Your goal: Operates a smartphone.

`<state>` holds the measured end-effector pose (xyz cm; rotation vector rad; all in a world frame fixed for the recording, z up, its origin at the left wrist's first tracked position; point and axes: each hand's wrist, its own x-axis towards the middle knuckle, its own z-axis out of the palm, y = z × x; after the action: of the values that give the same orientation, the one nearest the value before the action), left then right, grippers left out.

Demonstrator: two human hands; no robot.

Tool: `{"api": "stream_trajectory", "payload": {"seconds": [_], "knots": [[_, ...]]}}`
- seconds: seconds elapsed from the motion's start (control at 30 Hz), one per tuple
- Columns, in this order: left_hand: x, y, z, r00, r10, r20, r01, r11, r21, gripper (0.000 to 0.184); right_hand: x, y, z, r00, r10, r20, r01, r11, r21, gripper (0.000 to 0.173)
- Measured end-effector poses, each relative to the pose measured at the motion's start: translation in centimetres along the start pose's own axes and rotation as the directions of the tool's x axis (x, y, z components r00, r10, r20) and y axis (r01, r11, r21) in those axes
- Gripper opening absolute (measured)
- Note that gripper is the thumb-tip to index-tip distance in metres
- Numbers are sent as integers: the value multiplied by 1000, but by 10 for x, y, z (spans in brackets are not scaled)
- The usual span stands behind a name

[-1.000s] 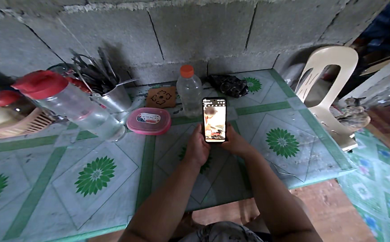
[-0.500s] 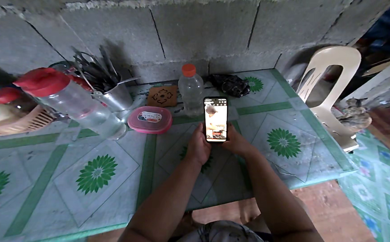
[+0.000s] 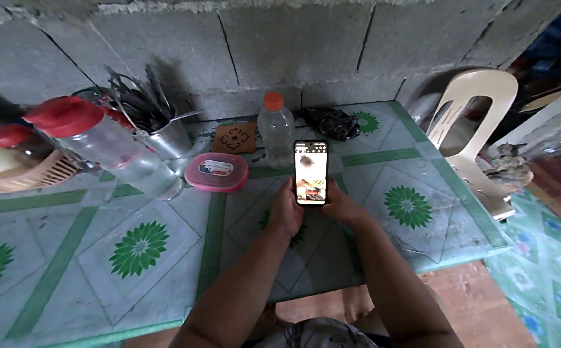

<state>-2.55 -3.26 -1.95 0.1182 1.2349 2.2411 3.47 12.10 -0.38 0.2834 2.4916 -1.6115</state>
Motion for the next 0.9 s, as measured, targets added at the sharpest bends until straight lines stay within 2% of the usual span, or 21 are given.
{"api": "stream_trajectory", "payload": {"seconds": [0.67, 0.9], "knots": [[1, -1, -2, 1000, 16, 13, -16, 1000, 1, 60, 2, 4, 1, 999, -35, 2, 35, 998, 49, 89], [1, -1, -2, 1000, 11, 4, -11, 999, 38, 59, 0, 2, -1, 999, -39, 5, 39, 999, -15, 90]]}}
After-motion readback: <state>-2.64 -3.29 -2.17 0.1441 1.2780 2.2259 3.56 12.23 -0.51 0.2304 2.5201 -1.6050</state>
